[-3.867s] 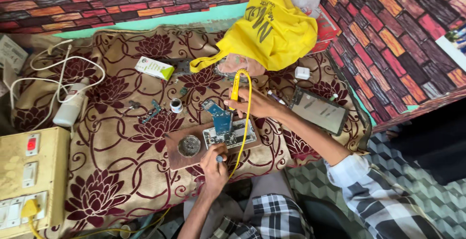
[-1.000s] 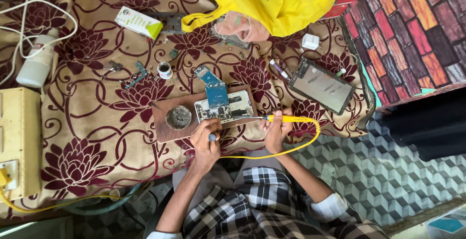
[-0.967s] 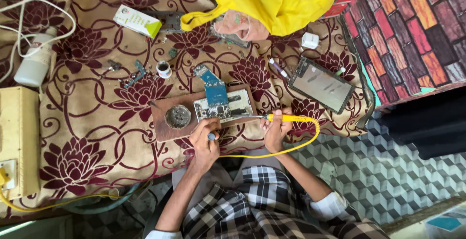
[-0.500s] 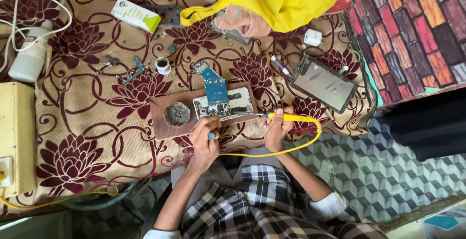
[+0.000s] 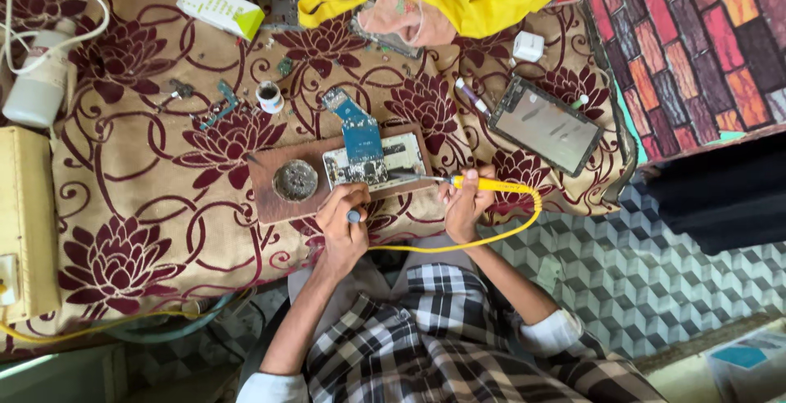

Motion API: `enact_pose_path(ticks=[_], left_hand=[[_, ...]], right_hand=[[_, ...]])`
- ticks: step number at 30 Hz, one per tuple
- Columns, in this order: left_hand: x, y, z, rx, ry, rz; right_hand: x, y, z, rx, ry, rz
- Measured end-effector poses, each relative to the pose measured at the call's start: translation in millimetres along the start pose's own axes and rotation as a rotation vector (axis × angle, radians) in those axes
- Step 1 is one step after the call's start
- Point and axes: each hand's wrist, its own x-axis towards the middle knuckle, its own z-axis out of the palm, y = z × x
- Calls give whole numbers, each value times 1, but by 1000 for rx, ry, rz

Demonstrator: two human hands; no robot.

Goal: The person uses a soldering iron and solder wire to work on a small blue circuit board held in a clamp. They repeatedly apply heat and solder to specific points on the board while seated at a cluttered workbench.

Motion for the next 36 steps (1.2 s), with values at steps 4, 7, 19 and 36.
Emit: enact_pose_path(ticks=[4, 7, 19, 36], left_hand=[[3, 0, 0, -5, 14, 23], [2, -2, 1, -2, 13, 31], [1, -1, 0, -9, 32, -7], [3, -1, 2, 21, 46, 50]], right_hand=[[4, -2, 3, -11, -23, 10], [2, -3, 0, -27, -68, 39], [1, -1, 3, 40, -3, 56], [2, 3, -1, 19, -26, 28]])
